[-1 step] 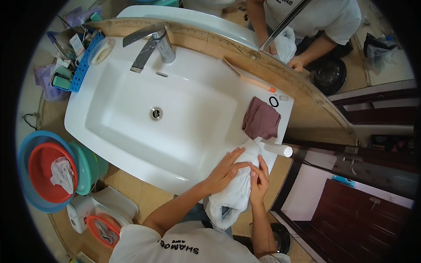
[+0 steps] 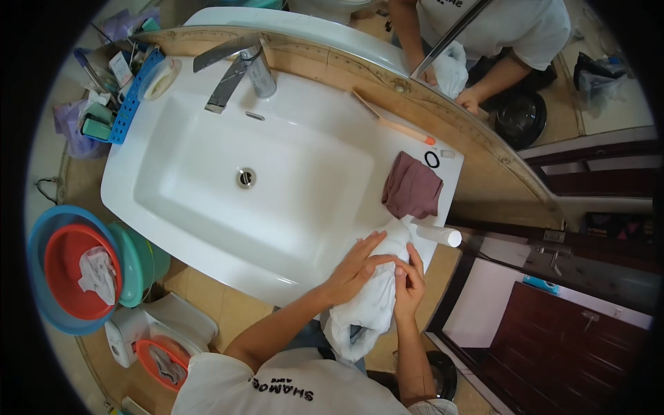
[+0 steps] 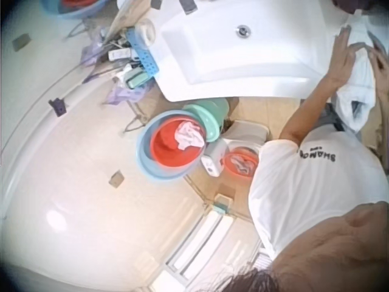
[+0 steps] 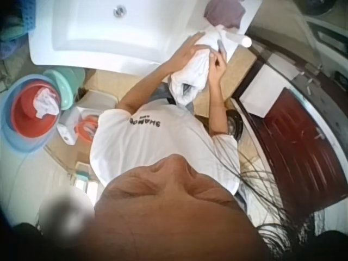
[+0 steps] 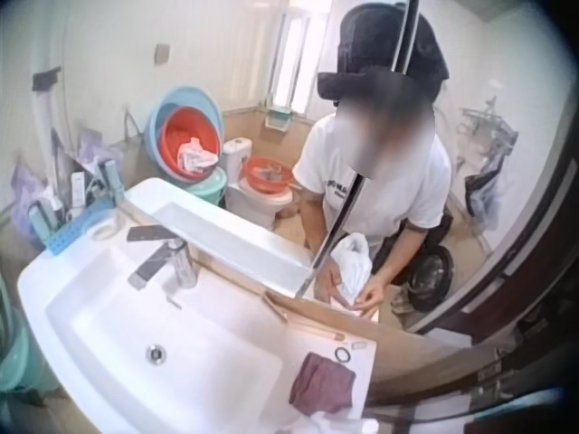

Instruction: The person repeatedly tears off sheets of white paper and crumples them to stuff the interior of a gray sneaker held over a bathroom sink. The person continues adding paper until the shoe is filled, then places the stuffed shoe into a nearby red basin.

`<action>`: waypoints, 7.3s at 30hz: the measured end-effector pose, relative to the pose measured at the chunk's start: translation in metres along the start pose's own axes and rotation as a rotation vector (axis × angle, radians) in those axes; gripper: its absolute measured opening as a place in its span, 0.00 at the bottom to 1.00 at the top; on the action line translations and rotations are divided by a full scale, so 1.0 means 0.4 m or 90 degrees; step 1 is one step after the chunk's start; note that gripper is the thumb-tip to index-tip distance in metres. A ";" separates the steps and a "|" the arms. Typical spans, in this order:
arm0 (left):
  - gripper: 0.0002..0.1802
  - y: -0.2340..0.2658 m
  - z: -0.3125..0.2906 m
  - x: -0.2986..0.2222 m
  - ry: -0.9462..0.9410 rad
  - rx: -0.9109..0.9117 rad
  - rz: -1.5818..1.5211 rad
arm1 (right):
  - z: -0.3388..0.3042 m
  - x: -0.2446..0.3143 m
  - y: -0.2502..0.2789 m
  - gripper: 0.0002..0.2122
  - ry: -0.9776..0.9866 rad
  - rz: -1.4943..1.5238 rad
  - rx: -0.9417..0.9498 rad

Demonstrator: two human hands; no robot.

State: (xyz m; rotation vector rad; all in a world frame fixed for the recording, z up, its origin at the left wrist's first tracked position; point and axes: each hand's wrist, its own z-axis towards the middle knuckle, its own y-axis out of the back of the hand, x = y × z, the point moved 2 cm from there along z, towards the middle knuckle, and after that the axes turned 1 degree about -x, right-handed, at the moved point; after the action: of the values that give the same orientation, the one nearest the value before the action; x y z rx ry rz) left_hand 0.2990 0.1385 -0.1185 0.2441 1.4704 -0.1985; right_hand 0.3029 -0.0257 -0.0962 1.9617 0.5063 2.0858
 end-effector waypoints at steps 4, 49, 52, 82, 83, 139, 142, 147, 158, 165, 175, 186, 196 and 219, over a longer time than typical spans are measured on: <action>0.29 -0.008 0.000 0.002 0.019 -0.031 0.002 | 0.001 -0.024 -0.020 0.18 -0.047 0.138 -0.035; 0.31 -0.077 -0.311 -0.056 0.268 -0.173 -0.055 | -0.247 -0.046 -0.050 0.25 -0.240 0.283 -0.053; 0.36 -0.112 -0.355 -0.082 0.239 -0.282 0.107 | -0.268 -0.095 -0.077 0.25 -0.227 0.352 -0.042; 0.33 1.029 -0.877 -0.072 0.152 -0.928 -0.195 | -0.084 0.581 -1.476 0.22 -0.062 0.385 0.425; 0.33 1.050 -0.870 -0.086 0.125 -0.937 -0.188 | -0.070 0.590 -1.506 0.22 -0.042 0.338 0.449; 0.05 0.341 -2.335 -0.091 0.060 -1.605 -0.348 | -0.881 0.381 -1.038 0.10 0.306 -0.413 0.958; 0.05 0.351 -2.066 -0.248 0.017 -1.425 -0.311 | -0.783 0.364 -0.913 0.10 0.288 -0.334 0.880; 0.13 0.371 -1.583 -0.278 0.035 -1.148 -0.393 | -0.589 0.284 -0.680 0.11 0.185 -0.267 0.735; 0.10 0.187 -0.620 -0.301 0.238 -0.365 -0.862 | -0.361 0.242 -0.289 0.22 -0.126 0.373 0.075; 0.05 -0.009 -0.367 -0.265 0.425 -0.184 -0.894 | -0.210 0.037 -0.109 0.21 -0.230 0.218 -0.118; 0.19 -0.083 -0.268 -0.244 0.548 -0.029 -0.643 | 0.139 -0.057 0.092 0.23 0.004 -0.121 -0.350; 0.11 0.123 -0.024 -0.428 -0.021 -0.203 0.124 | 0.143 0.241 0.133 0.15 0.028 0.187 -0.035; 0.08 0.014 0.030 -0.456 -0.049 -0.187 0.093 | -0.023 0.311 0.082 0.19 -0.114 0.755 0.153; 0.15 0.236 -0.167 -0.618 -0.100 -0.363 0.099 | -0.094 0.318 0.108 0.21 -0.155 0.732 0.088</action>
State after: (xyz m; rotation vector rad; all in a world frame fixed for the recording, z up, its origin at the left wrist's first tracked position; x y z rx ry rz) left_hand 0.2391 0.2438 0.1260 -0.1194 1.2881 0.3206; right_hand 0.2589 -0.0180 0.0358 2.9405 -0.7435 2.2542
